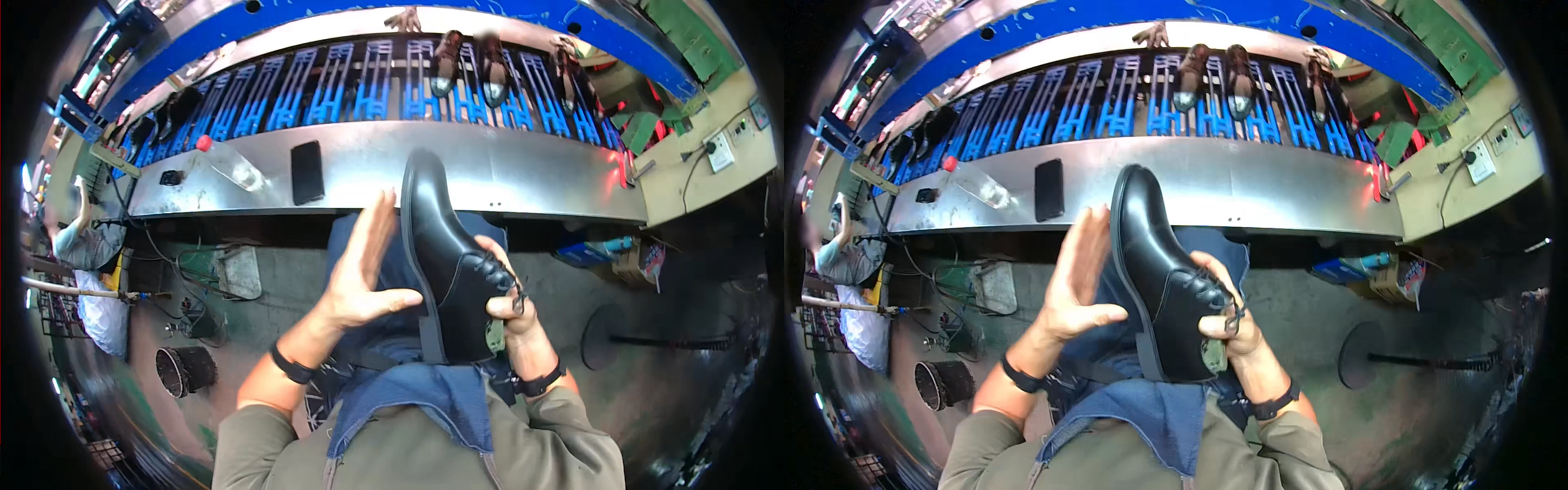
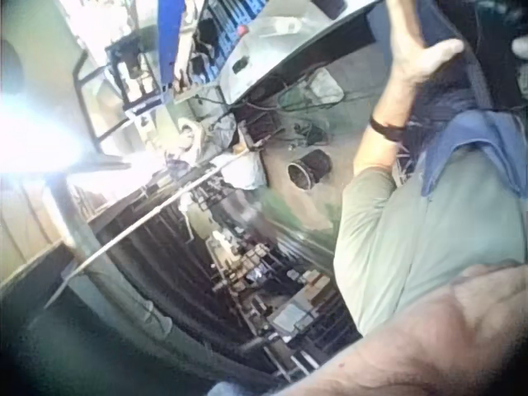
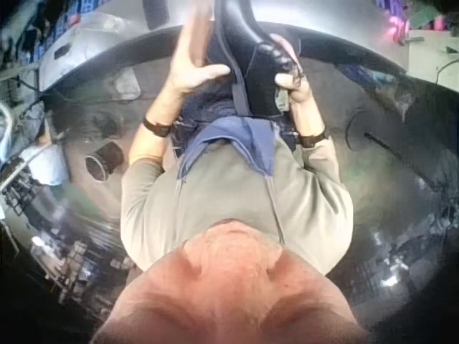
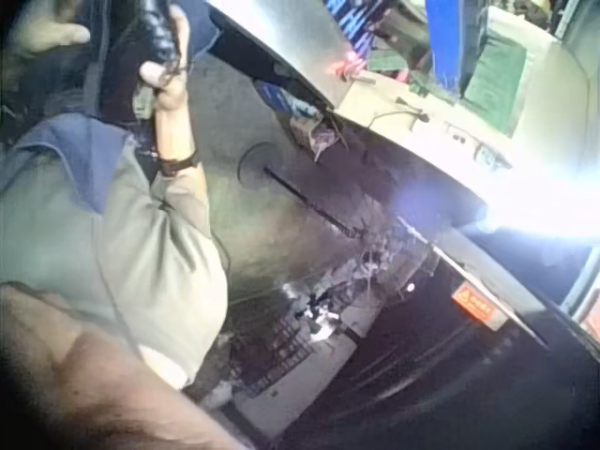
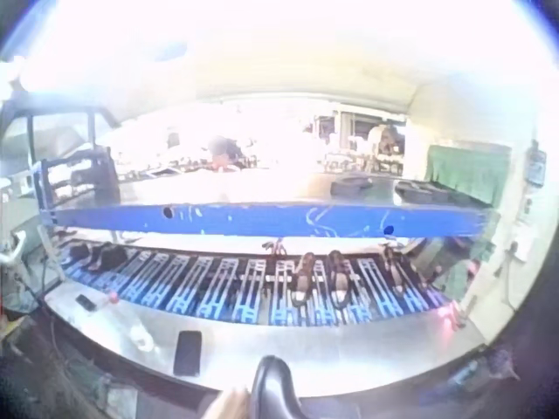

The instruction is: Inspecting and cleaning finished leather shoes at a factory workstation, checking for defects and smoothing the material.

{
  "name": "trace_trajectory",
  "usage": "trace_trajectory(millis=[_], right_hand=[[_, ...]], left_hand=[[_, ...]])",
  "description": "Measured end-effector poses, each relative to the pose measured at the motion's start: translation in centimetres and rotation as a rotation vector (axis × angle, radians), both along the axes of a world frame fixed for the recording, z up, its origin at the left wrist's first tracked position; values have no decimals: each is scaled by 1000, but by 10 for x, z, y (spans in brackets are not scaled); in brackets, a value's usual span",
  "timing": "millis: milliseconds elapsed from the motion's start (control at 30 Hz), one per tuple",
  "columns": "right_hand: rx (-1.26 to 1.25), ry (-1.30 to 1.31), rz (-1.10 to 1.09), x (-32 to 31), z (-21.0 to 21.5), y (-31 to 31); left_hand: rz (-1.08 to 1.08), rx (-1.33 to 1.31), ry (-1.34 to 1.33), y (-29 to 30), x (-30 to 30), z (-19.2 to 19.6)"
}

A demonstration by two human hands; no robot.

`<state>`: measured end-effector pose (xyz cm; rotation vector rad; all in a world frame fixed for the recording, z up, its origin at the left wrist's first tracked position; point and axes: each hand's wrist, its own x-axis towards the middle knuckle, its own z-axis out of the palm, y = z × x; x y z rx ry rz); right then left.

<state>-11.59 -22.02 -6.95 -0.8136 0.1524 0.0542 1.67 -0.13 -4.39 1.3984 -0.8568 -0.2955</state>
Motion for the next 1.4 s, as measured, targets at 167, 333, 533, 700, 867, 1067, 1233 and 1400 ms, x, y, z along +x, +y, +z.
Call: trace_trajectory(millis=[167, 333, 533, 700, 867, 1067, 1233, 1400], right_hand=[[111, 30, -22, -4, -3, 34], [34, 4, -52, -5, 0, 38], [-504, -183, -50, 10, 13, 27], [-276, -203, -171, 26, 11, 20], [-602, -70, -209, 57, -1, 59], [-345, -195, -215, 52, -28, 43], [-702, -292, 100, 84, -26, -25], [-563, -190, 36, 93, -49, -21]], left_hand=[[105, -205, 437, -31, -46, 0], [161, -60, 168, -29, -51, 0], [144, -275, 353, -34, -40, -14], [40, -335, 1084, 1, -9, -39], [189, -279, 708, -14, -32, -29], [214, -199, 529, -28, -32, -33], [195, 57, 436, -33, -57, -67], [193, 258, 280, -35, -7, -102]])
